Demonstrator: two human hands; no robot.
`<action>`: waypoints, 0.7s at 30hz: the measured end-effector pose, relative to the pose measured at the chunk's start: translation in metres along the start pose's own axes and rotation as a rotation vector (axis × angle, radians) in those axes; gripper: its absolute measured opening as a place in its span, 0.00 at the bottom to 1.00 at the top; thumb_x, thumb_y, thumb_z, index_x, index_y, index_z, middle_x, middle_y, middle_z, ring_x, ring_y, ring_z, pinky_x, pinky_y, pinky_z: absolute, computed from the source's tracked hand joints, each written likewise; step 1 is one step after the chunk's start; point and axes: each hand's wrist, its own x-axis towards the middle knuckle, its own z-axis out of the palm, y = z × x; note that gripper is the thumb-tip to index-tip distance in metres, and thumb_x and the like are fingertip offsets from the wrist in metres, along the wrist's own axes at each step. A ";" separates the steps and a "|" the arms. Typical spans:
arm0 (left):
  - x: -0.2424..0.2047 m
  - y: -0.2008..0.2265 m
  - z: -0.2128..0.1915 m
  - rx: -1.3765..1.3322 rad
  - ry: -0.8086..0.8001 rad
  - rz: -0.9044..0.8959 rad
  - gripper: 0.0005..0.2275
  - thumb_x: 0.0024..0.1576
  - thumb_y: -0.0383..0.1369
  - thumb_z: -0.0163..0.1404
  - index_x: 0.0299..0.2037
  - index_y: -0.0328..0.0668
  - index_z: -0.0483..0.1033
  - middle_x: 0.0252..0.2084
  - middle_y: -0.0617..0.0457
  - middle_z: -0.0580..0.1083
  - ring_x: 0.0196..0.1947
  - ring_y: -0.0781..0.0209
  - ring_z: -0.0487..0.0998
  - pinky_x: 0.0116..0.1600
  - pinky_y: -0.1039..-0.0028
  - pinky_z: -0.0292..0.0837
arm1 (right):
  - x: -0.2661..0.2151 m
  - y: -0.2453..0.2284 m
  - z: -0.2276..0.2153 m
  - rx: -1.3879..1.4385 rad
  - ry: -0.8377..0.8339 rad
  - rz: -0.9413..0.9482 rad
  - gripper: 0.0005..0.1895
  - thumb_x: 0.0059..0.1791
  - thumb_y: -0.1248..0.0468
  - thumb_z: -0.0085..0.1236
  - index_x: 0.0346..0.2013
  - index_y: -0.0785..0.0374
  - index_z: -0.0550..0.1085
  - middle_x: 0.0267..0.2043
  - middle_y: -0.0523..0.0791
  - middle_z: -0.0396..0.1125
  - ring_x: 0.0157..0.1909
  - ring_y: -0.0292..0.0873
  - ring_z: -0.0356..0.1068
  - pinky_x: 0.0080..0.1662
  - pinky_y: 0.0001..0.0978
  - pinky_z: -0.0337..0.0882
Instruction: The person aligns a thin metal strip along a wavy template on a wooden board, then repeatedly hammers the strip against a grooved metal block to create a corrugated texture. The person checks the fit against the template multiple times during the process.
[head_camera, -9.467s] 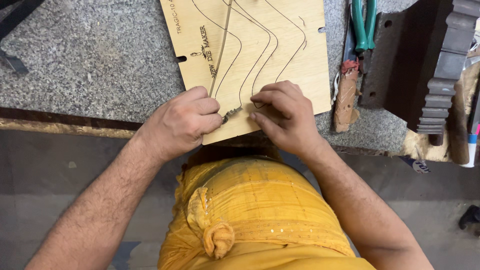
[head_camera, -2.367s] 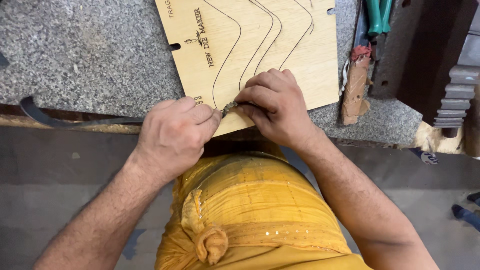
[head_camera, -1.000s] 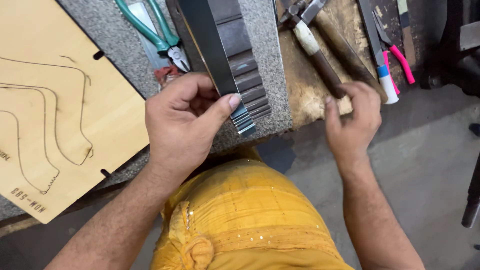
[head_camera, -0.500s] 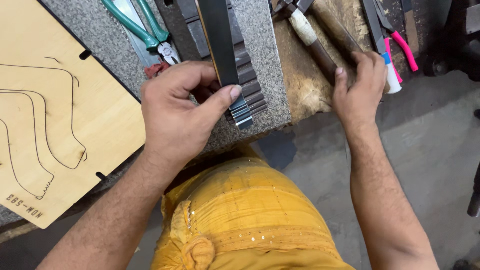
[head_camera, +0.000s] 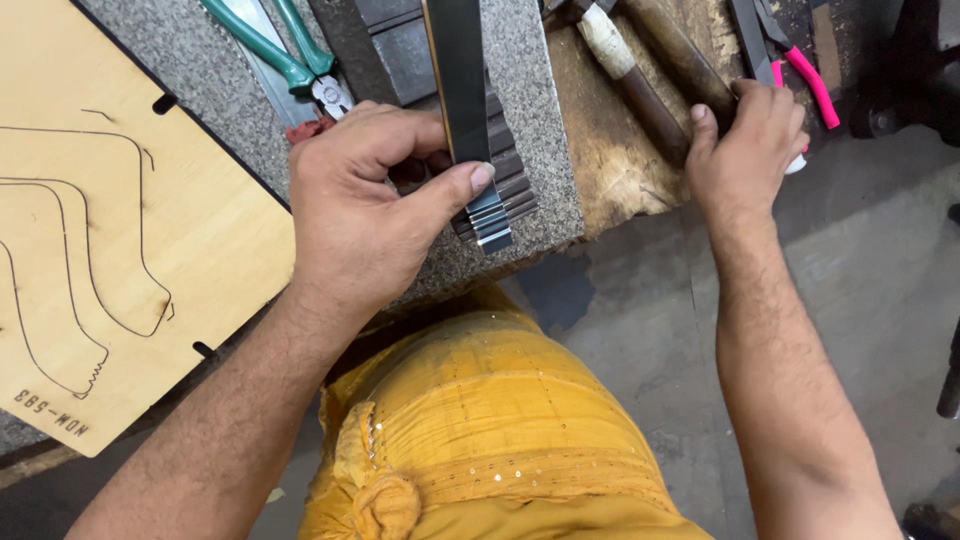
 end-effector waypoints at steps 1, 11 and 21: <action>0.000 0.001 0.000 0.017 -0.006 0.035 0.07 0.57 0.25 0.66 0.43 0.36 0.83 0.36 0.55 0.78 0.35 0.69 0.76 0.42 0.77 0.72 | 0.002 0.005 0.001 -0.003 -0.034 0.007 0.20 0.55 0.60 0.66 0.56 0.67 0.71 0.58 0.53 0.63 0.61 0.59 0.59 0.59 0.56 0.56; 0.000 -0.004 -0.001 0.109 -0.008 0.269 0.05 0.59 0.24 0.65 0.41 0.37 0.82 0.38 0.54 0.81 0.34 0.67 0.78 0.46 0.75 0.68 | 0.014 0.015 -0.035 -0.108 -0.122 -0.117 0.19 0.57 0.57 0.68 0.46 0.69 0.71 0.37 0.54 0.73 0.36 0.60 0.73 0.40 0.50 0.70; 0.007 -0.011 -0.008 0.079 -0.070 0.360 0.05 0.59 0.23 0.65 0.38 0.36 0.80 0.32 0.54 0.78 0.32 0.64 0.75 0.44 0.73 0.67 | -0.150 -0.103 -0.181 1.150 -0.239 0.207 0.24 0.56 0.56 0.55 0.61 0.64 0.61 0.35 0.47 0.71 0.26 0.33 0.69 0.29 0.24 0.69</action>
